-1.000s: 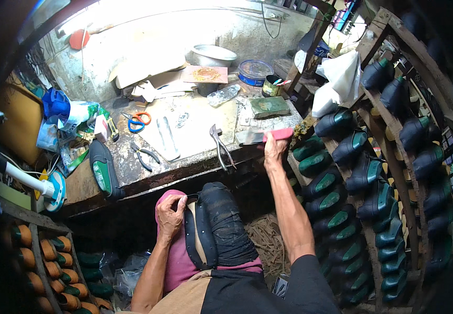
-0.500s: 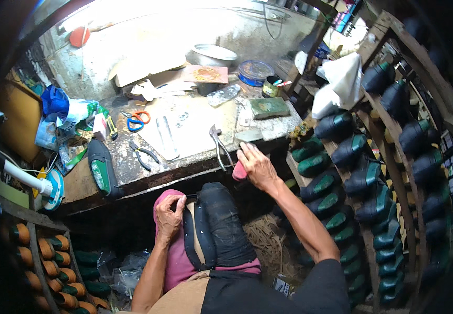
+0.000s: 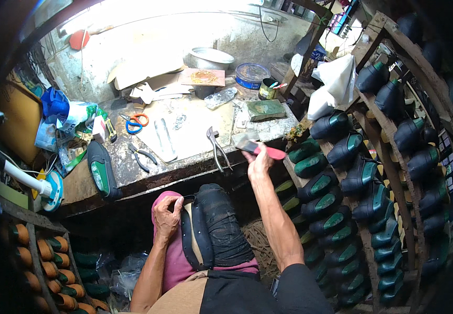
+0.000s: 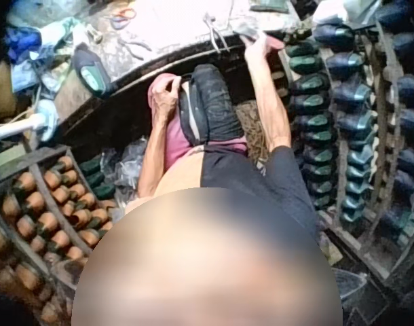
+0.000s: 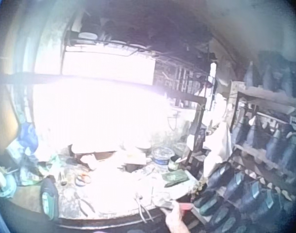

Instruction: The person repairs a black slip-on shoe by hammering a green insole into the sole, then uses pliers and a knife to trim and adjust the edges. The person repeatedly checks fit and alignment while working on the shoe.

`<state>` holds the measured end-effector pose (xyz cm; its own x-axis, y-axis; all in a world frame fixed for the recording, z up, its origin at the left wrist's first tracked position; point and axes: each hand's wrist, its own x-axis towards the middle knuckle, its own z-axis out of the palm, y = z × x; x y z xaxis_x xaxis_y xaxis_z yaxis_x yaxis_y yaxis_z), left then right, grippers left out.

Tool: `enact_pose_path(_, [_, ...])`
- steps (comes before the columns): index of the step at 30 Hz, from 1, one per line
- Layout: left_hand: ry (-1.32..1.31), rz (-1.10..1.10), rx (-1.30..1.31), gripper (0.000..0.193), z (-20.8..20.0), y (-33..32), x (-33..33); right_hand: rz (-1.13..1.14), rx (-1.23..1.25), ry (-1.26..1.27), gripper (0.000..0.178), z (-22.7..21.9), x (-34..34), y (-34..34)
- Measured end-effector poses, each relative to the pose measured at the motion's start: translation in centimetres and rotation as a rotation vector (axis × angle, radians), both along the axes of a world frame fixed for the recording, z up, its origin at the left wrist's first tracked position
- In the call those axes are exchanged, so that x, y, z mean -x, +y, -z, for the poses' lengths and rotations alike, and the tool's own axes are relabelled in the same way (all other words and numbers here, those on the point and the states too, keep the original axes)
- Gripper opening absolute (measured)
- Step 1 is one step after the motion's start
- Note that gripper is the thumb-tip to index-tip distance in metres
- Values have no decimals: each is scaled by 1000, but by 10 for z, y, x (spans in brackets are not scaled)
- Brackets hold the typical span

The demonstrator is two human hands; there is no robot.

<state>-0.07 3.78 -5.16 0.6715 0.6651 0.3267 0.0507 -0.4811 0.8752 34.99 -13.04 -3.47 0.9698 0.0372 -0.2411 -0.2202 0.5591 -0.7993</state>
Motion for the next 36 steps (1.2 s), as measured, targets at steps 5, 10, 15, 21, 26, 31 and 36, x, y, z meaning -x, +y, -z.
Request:
enact_pose_path(5, [60, 14, 61, 19, 1, -2, -1, 179, -87, -98, 26, 29, -5, -8])
enact_pose_path(10, [31, 3, 44, 19, 1, -2, -3, 207, 522, -281, 23, -4, -20, -1])
enact_pose_path(15, [2, 2, 9, 21, -2, 0, 0, -91, 1058, -1091, 29, -44, -2, -8])
enact_pose_path(21, [6, 1, 31, 22, 1, -1, 3, -392, 1793, -1591, 45, -34, 27, -28])
enact_pose_path(26, [25, 5, 51, 24, 1, -1, 2, -377, 1647, -1821, 43, -30, 33, -26])
enact_pose_path(31, [-16, 13, 3, 21, 1, -3, 1, -563, 1873, -1298, 38, -50, -1, 1])
enact_pose_path(36, [12, 3, 40, 20, 4, -4, 4, -320, 526, -555, 21, -59, -49, 18])
